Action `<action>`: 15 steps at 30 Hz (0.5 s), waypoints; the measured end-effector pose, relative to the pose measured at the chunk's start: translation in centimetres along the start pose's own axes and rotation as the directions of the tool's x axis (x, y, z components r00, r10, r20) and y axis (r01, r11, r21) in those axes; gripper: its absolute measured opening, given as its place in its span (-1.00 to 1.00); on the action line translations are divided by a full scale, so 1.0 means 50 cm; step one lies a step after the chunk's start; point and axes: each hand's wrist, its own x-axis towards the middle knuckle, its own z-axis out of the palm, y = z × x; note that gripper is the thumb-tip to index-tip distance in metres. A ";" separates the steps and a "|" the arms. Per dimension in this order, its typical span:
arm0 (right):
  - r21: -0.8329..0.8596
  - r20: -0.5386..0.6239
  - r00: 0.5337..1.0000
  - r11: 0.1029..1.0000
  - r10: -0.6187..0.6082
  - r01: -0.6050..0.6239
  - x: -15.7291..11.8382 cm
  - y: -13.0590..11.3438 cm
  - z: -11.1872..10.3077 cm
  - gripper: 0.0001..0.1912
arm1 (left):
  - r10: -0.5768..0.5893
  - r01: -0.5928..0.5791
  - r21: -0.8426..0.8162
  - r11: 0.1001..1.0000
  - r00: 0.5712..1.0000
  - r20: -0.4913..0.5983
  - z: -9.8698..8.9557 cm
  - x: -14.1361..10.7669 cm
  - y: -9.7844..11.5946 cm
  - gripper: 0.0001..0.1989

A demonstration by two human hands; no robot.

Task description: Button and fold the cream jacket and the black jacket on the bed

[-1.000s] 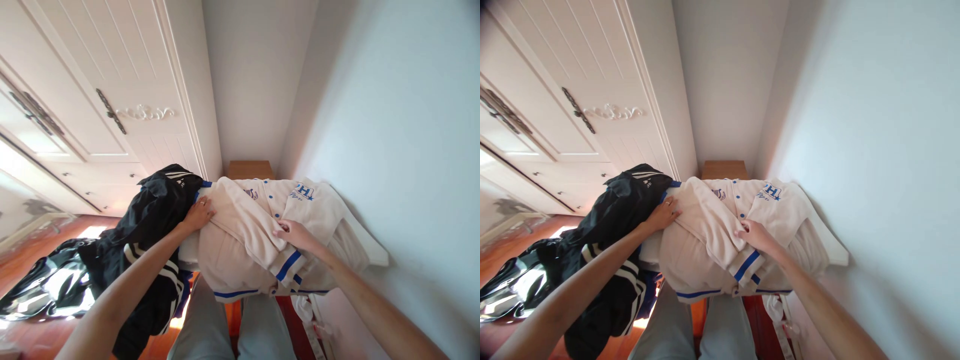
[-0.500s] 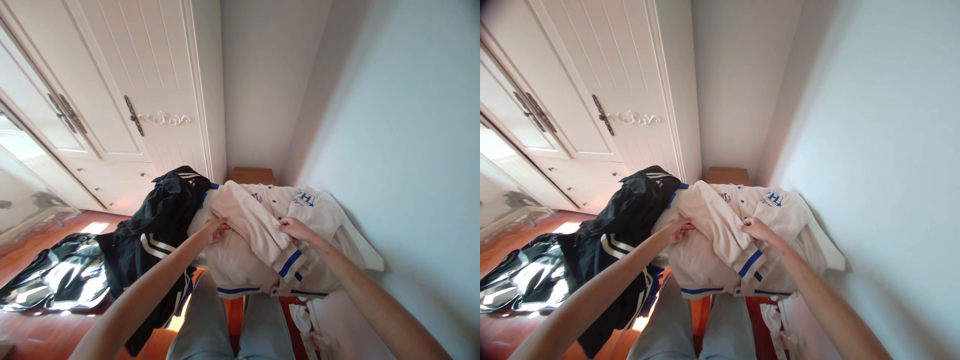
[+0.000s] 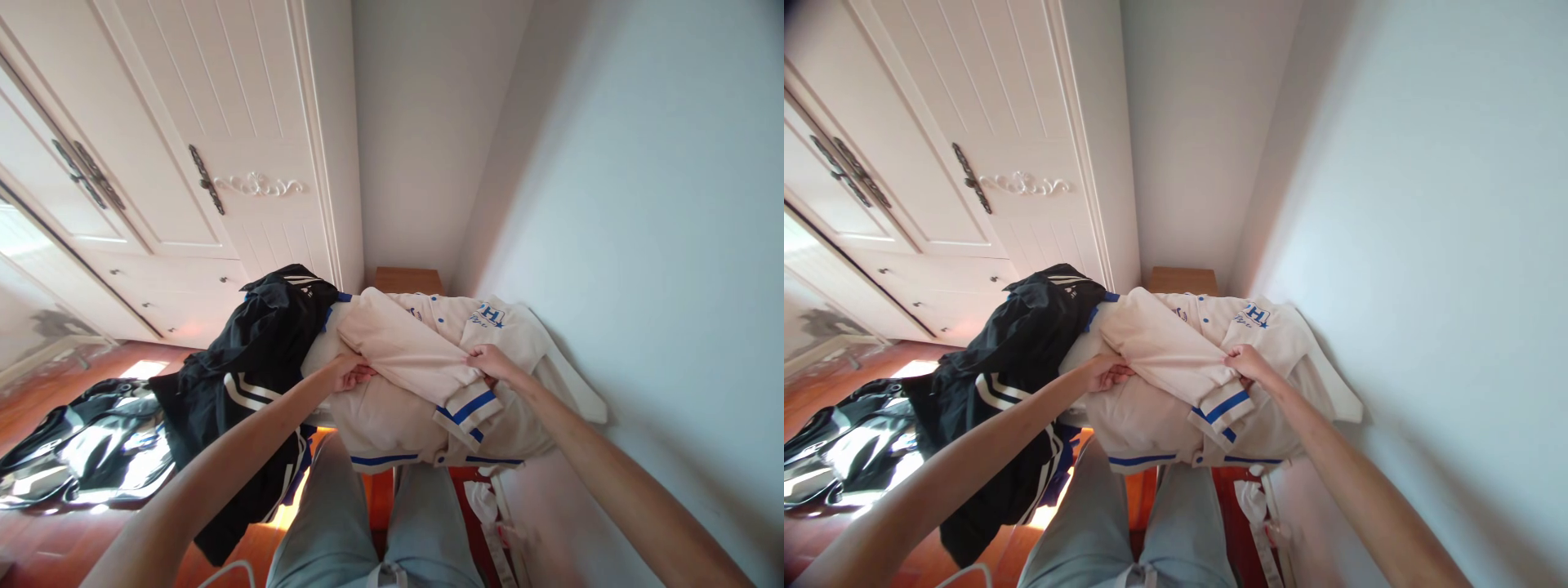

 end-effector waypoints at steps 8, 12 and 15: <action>-0.018 0.083 0.966 0.969 -0.246 0.248 -0.043 0.011 -0.005 -0.56 | 0.041 -0.031 -0.131 0.991 0.997 0.073 0.040 -0.022 -0.020 -0.73; 0.152 0.128 0.975 0.975 -0.181 0.161 -0.089 0.020 -0.003 -0.41 | 0.053 -0.054 -0.144 0.988 0.999 -0.015 0.059 -0.012 -0.027 -0.70; 0.293 0.198 0.965 0.950 -0.170 0.108 -0.114 0.017 -0.007 -0.43 | 0.069 -0.068 -0.031 0.997 0.997 0.035 0.077 -0.011 -0.029 -0.69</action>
